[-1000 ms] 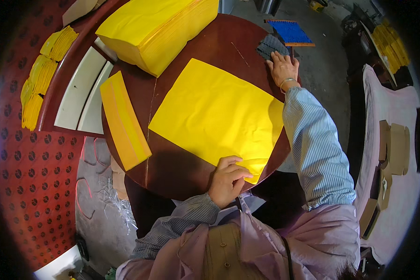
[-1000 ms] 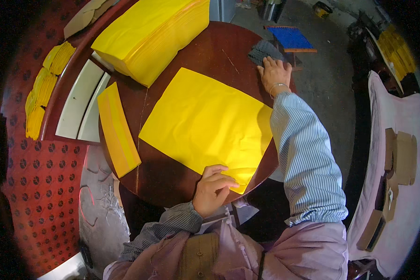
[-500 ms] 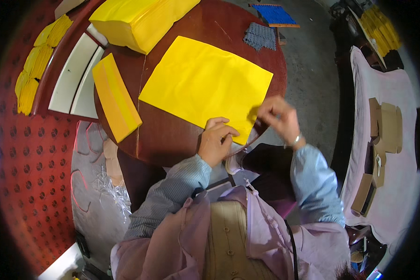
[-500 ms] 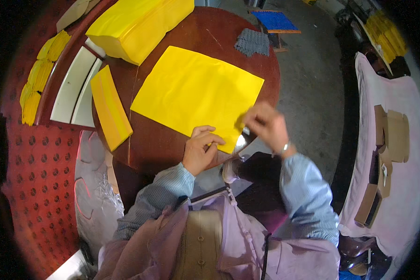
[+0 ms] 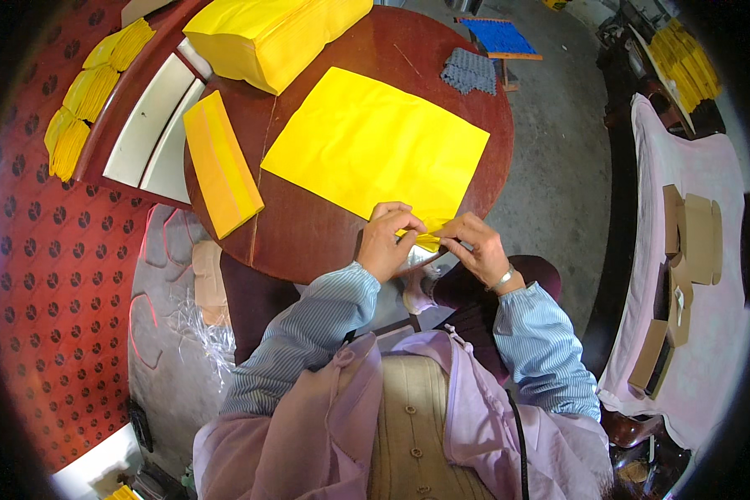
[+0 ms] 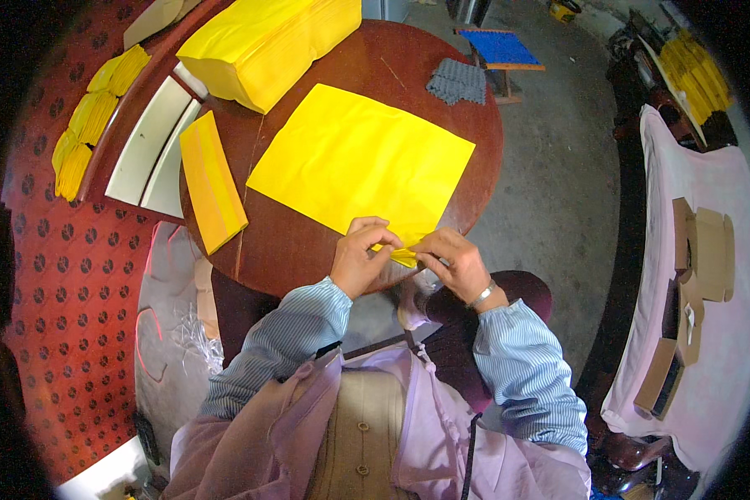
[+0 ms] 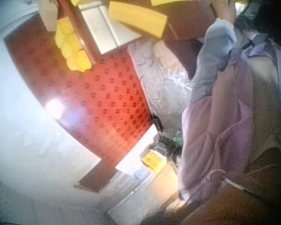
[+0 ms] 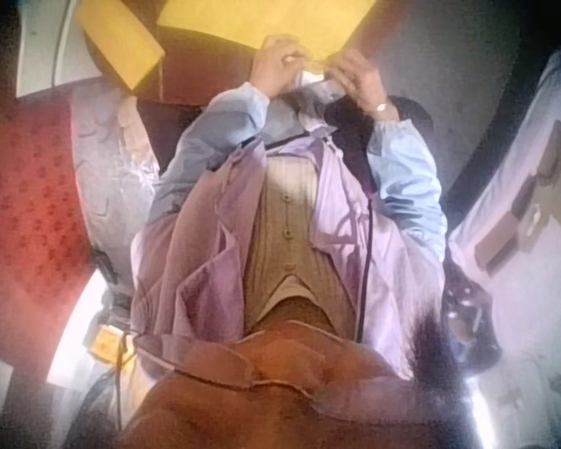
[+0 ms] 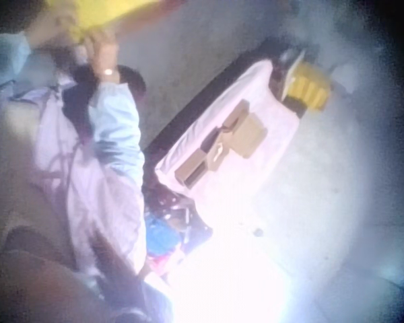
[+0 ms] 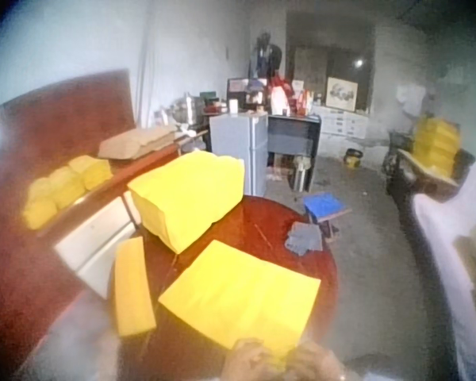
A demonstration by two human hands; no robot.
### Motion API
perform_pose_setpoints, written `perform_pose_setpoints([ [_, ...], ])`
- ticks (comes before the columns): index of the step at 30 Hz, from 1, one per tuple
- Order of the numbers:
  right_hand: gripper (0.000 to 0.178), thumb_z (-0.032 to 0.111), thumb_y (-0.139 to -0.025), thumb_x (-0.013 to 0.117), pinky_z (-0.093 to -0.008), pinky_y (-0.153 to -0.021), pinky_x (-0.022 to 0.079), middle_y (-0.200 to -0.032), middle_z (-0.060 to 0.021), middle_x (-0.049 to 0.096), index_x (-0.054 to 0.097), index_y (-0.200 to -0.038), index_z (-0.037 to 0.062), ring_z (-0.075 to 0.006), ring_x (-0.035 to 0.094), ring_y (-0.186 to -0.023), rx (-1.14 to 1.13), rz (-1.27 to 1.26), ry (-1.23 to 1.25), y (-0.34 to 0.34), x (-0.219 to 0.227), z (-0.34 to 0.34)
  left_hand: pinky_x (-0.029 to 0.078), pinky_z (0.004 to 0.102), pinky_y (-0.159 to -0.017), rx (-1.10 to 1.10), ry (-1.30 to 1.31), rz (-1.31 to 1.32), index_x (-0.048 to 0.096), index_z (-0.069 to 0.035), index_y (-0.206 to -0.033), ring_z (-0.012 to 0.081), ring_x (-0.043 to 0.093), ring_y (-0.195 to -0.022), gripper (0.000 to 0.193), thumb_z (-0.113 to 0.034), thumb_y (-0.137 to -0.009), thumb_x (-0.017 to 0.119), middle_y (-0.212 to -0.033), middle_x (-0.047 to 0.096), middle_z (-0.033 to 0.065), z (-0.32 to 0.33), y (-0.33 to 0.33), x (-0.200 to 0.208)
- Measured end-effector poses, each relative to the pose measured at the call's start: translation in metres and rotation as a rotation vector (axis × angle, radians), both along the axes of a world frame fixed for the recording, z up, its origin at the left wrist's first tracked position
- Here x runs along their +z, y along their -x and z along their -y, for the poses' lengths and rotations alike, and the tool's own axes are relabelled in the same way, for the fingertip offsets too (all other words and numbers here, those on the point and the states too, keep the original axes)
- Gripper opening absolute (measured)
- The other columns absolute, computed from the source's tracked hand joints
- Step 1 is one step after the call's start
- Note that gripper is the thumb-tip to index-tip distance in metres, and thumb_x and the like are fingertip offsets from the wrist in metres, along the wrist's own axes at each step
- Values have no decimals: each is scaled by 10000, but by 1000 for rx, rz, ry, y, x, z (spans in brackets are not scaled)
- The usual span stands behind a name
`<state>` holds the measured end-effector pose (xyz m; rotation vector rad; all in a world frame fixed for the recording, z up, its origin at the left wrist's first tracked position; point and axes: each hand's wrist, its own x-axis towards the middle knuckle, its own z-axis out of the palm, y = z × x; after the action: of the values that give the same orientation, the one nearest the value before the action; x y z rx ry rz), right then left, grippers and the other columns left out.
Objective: The person folds a yellow sheet of paper on a round wooden table, repeatedly creasing edges and stacking the folded pieces. The person handles the paper by hand without tools, smoothing folds and aligning edges throughout the clip.
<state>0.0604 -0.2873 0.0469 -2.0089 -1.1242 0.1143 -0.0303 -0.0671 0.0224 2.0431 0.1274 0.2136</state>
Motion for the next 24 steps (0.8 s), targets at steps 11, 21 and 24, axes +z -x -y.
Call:
perform_pose_setpoints([
  [11,161,95,-879,871,-291,-743,576,-963,-44,753,807,-1011,28,-134,709,-836,-143,-365,0,-6,-4,-5,550,404,-997,-49,-24,82,786,-108,-1020,320,633,-1255,160,-46,-874,763,-1169,733,154,-6,0,-2],
  [21,180,46,-851,877,-270,-715,541,-869,7,671,748,-976,36,-100,638,-773,-244,-427,-59,-1,-3,-11,561,383,-935,31,-7,103,740,-67,-1014,284,701,-1076,144,-56,-876,777,-1085,710,139,2,-2,-1],
  [24,189,46,-856,870,-275,-716,544,-869,-2,671,737,-989,30,-106,642,-772,-200,-354,-32,0,-2,-9,567,369,-889,83,38,46,694,-55,-1000,258,711,-988,129,-49,-891,762,-1047,679,131,5,-3,2],
])
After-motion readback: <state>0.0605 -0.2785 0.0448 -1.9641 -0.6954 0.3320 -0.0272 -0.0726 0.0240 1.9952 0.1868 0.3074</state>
